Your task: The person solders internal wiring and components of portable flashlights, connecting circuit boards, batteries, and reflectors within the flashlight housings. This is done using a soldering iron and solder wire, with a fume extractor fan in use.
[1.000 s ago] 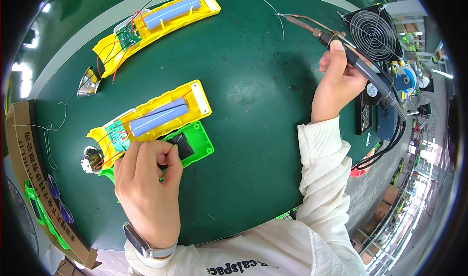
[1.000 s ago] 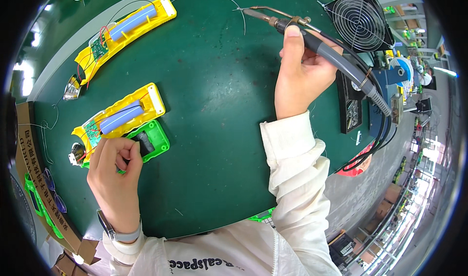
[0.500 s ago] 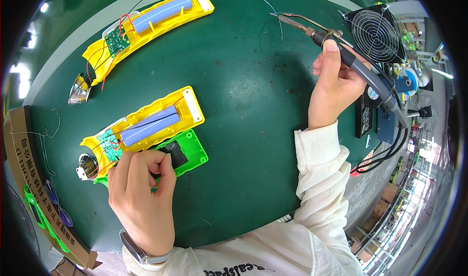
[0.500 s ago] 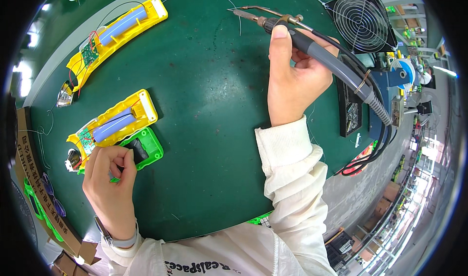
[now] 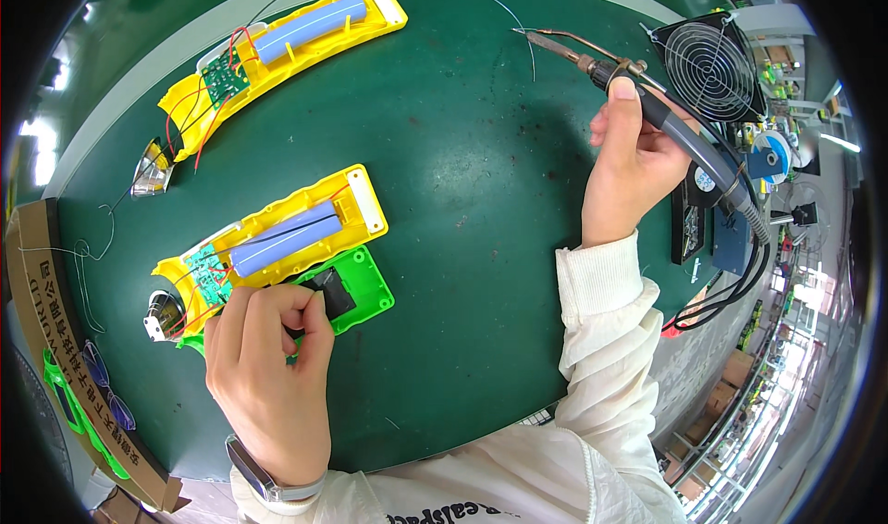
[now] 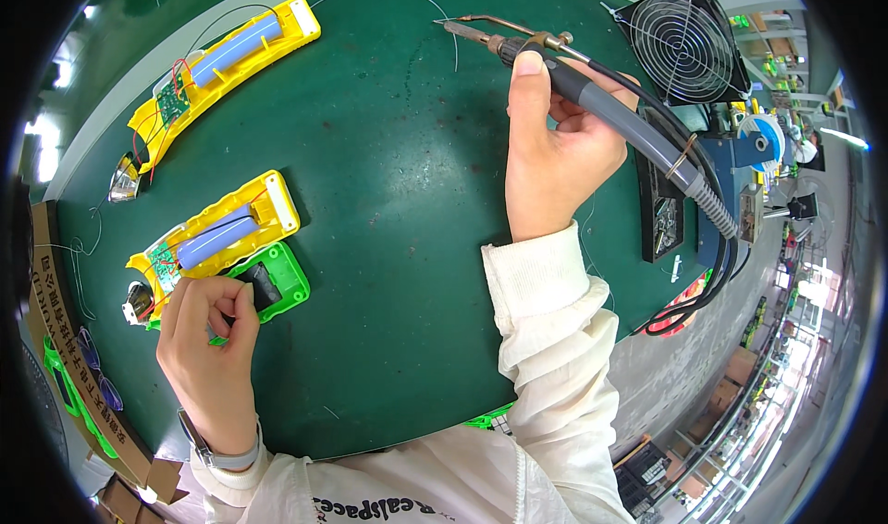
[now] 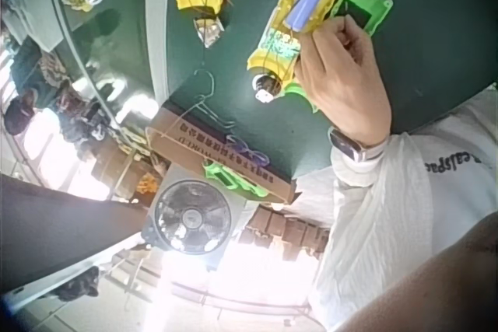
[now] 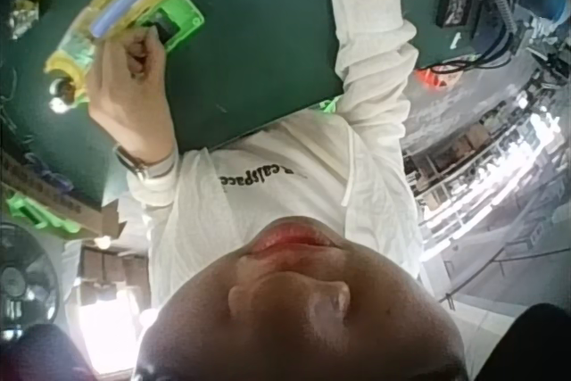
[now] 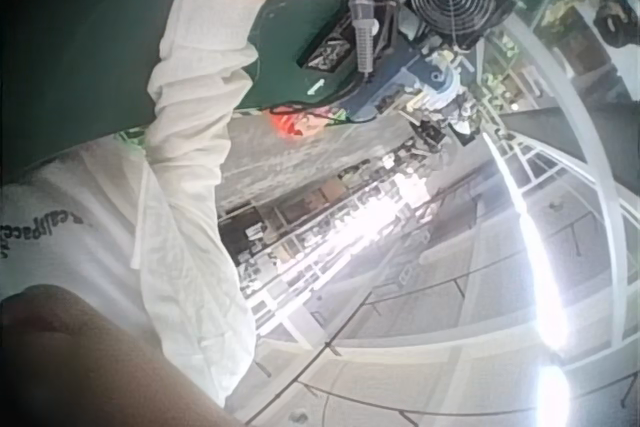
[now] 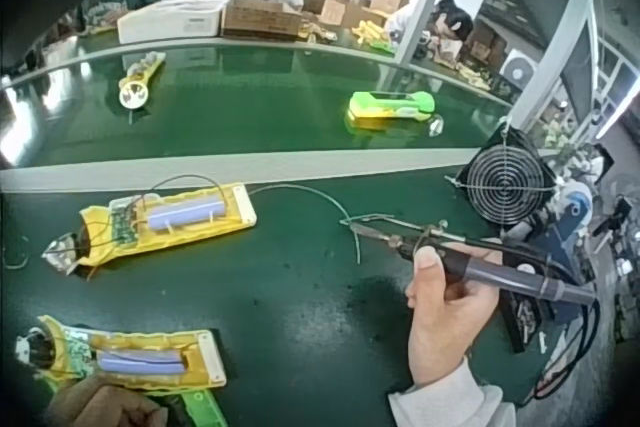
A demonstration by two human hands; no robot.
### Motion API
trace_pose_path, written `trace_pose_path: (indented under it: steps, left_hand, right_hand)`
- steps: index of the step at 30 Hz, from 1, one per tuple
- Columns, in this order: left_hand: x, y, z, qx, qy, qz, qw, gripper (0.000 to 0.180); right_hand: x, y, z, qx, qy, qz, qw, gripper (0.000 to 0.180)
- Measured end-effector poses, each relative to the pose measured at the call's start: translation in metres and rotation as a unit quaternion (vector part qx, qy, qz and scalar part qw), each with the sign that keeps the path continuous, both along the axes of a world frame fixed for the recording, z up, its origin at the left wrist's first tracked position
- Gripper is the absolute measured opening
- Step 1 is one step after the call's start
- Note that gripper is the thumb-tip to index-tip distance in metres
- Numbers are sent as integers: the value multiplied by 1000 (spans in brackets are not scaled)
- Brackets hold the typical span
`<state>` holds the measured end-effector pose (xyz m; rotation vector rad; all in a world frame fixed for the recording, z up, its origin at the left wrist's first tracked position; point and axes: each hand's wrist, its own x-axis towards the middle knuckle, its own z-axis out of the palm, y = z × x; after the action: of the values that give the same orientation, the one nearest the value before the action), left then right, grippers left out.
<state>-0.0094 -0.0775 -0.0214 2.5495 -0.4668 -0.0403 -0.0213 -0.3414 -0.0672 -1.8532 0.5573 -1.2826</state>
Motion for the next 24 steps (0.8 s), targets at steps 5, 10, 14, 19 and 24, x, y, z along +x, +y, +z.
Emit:
trace_pose_path:
  steps: [5,10,14,19,24]
  left_hand:
    - [-1,0,0,2,-3,0,1000,20]
    - [-1,1,-1,12,-1,1,1000,20]
    - [0,-1,0,0,0,0,1000,20]
    - [1,1,0,1,-1,-5,1000,20]
    - [2,7,-4,-20,-21,-40,999,20]
  right_hand:
    - [0,4,2,21,-8,7,1000,25]
    - [2,5,5,28,-13,12,999,24]
    - [1,7,6,26,-20,0,999,21]
    - [-20,22,11,79,-50,36,995,30]
    - [-75,74,13,63,-39,93,993,44]
